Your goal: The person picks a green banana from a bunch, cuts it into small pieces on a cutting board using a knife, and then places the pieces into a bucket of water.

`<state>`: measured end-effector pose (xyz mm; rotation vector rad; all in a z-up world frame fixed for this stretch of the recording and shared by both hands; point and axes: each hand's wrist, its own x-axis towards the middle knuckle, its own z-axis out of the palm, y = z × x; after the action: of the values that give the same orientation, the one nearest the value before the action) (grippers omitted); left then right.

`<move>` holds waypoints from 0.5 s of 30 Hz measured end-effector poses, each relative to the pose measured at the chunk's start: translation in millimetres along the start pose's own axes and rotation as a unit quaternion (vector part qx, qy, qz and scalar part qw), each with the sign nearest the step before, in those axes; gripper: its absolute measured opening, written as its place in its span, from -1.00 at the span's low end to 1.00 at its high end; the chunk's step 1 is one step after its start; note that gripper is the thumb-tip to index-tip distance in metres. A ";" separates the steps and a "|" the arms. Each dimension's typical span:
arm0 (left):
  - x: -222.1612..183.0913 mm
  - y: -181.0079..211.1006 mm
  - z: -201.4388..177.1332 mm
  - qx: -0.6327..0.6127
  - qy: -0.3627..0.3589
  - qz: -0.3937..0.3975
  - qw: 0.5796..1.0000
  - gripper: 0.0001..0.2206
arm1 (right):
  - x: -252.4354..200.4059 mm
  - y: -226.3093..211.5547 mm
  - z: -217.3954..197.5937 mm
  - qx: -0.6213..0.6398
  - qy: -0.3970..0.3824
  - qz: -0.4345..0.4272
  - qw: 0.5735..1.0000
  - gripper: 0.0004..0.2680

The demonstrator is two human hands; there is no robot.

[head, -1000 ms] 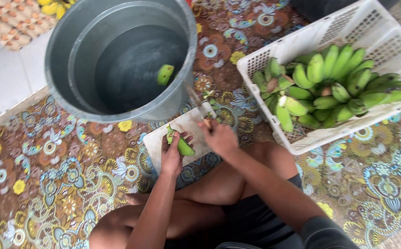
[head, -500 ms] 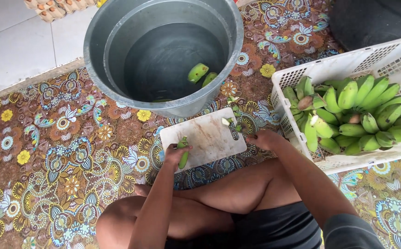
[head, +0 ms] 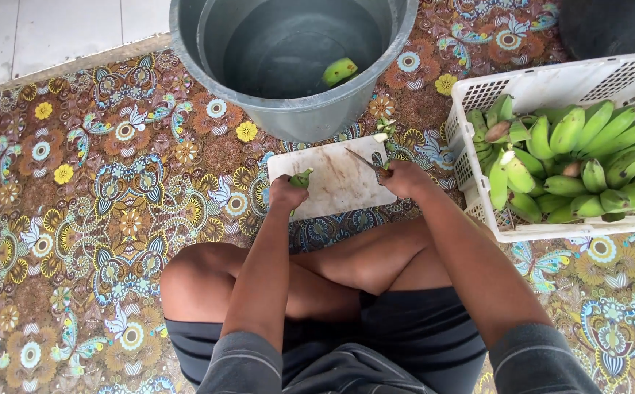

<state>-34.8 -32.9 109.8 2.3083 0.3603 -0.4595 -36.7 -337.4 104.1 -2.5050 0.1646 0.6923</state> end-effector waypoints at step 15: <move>50.3 -45.7 13.7 0.058 -0.007 0.150 0.987 -0.63 | -17.5 -100.6 94.2 0.226 -0.022 0.030 0.973 -0.52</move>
<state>-10.3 -5.4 51.1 2.4177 -0.0241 -0.3522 -68.4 -202.8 90.8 -2.0540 0.3429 0.6500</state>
